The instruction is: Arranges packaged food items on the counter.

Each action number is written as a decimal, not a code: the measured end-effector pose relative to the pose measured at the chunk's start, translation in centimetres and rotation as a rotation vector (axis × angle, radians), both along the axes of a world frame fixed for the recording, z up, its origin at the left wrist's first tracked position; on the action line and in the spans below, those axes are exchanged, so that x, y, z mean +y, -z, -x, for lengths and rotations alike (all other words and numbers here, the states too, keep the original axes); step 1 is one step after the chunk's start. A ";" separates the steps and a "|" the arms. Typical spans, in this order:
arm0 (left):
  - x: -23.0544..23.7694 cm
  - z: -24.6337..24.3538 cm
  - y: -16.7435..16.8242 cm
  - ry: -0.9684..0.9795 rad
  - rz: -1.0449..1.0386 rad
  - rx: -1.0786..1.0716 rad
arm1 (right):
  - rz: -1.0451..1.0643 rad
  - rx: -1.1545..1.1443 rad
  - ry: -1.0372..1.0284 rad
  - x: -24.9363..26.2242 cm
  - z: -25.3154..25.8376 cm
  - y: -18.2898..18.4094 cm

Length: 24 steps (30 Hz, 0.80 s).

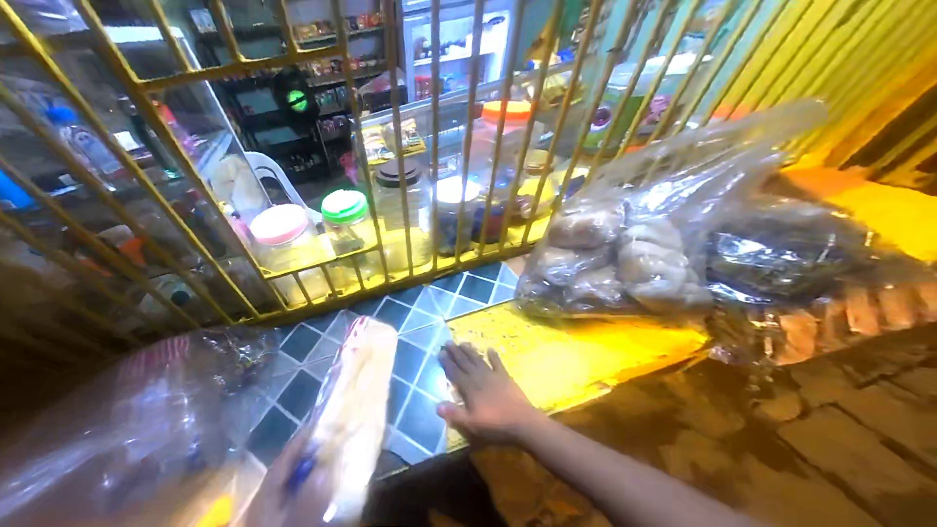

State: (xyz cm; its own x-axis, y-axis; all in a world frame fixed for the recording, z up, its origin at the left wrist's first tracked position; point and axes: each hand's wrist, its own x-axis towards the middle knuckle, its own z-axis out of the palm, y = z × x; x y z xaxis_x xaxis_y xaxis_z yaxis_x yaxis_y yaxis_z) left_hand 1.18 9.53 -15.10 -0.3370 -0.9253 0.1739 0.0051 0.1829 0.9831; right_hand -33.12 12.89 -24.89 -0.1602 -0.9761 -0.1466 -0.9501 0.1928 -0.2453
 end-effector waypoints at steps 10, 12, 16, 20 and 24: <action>0.6 19.4 7.1 -0.408 0.410 -0.755 | 0.069 0.102 0.167 7.9 6.0 1.1; 1.8 20.2 7.0 -0.367 0.370 -0.843 | 0.097 0.098 0.180 8.0 5.8 1.4; 3.4 18.5 4.8 -0.311 0.277 -0.890 | 0.120 0.074 0.153 7.5 7.0 1.6; 2.8 7.3 1.9 -0.581 0.276 -0.761 | 0.149 0.054 0.118 4.3 8.1 1.2; -1.3 -6.2 0.8 -0.982 0.233 -0.740 | 0.170 0.083 0.151 3.4 8.1 1.5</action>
